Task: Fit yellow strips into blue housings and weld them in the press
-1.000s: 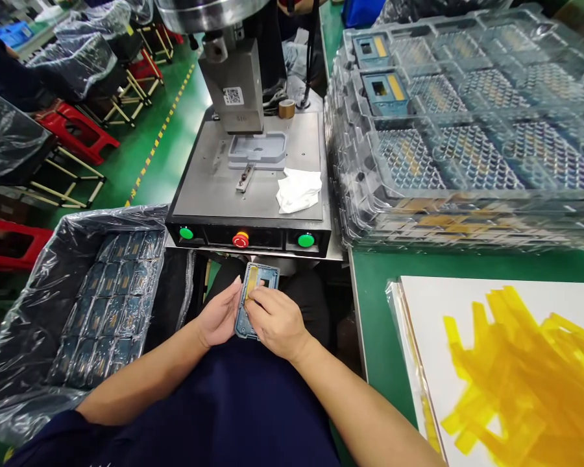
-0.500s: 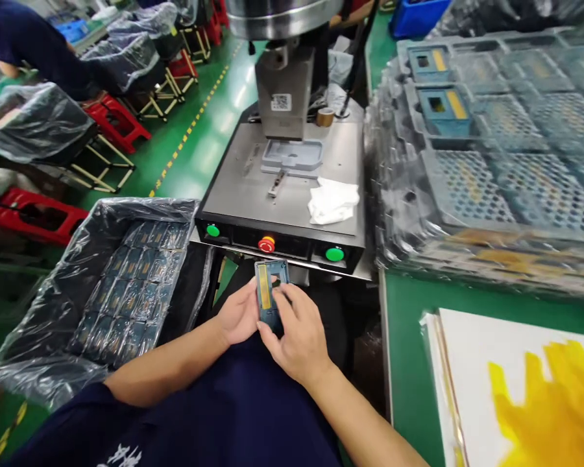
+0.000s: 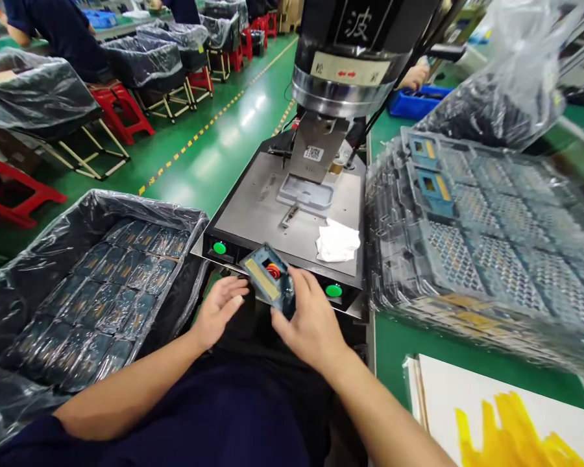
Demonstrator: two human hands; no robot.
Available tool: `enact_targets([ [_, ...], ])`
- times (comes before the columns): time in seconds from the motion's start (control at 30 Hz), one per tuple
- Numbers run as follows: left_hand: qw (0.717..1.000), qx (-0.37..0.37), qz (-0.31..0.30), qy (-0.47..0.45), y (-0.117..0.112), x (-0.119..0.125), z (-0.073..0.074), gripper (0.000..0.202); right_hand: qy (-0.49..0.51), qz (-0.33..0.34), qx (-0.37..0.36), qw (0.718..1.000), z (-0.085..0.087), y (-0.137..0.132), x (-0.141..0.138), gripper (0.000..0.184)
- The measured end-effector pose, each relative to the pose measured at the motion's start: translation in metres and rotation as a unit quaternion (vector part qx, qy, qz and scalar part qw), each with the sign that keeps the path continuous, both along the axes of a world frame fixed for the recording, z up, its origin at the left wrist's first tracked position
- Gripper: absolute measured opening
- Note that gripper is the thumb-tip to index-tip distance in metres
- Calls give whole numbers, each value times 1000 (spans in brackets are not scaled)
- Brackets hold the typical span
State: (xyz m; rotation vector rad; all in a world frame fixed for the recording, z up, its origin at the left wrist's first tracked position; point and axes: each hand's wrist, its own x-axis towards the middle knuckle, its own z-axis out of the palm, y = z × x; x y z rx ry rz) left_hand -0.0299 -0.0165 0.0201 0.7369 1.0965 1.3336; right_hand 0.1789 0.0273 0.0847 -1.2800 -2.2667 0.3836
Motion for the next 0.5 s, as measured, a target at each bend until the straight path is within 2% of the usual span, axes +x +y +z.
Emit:
enact_targets([
  [0.07,981,8,80,176,12,-30,-14,45,-33,-22,9,999,13,38,8,71],
  [0.13,931,3,121,344,24,-65,-32,53,-71,-50,-4,996,22,78,17,74],
  [0.2,873,-30,132,468,34,-100,-49,65,-108,-74,-18,991,28,118,23,76],
  [0.27,826,-99,98,546,42,-129,-64,73,-138,-95,-30,985,33,153,27,77],
  [0.33,794,-196,27,574,45,-147,-74,72,-161,-115,-51,979,36,182,29,78],
  [0.4,762,-271,-34,587,47,-155,-80,67,-176,-133,-82,972,38,206,31,80],
  [0.5,720,-304,-65,620,49,-155,-82,60,-163,-143,-119,969,37,236,34,79],
])
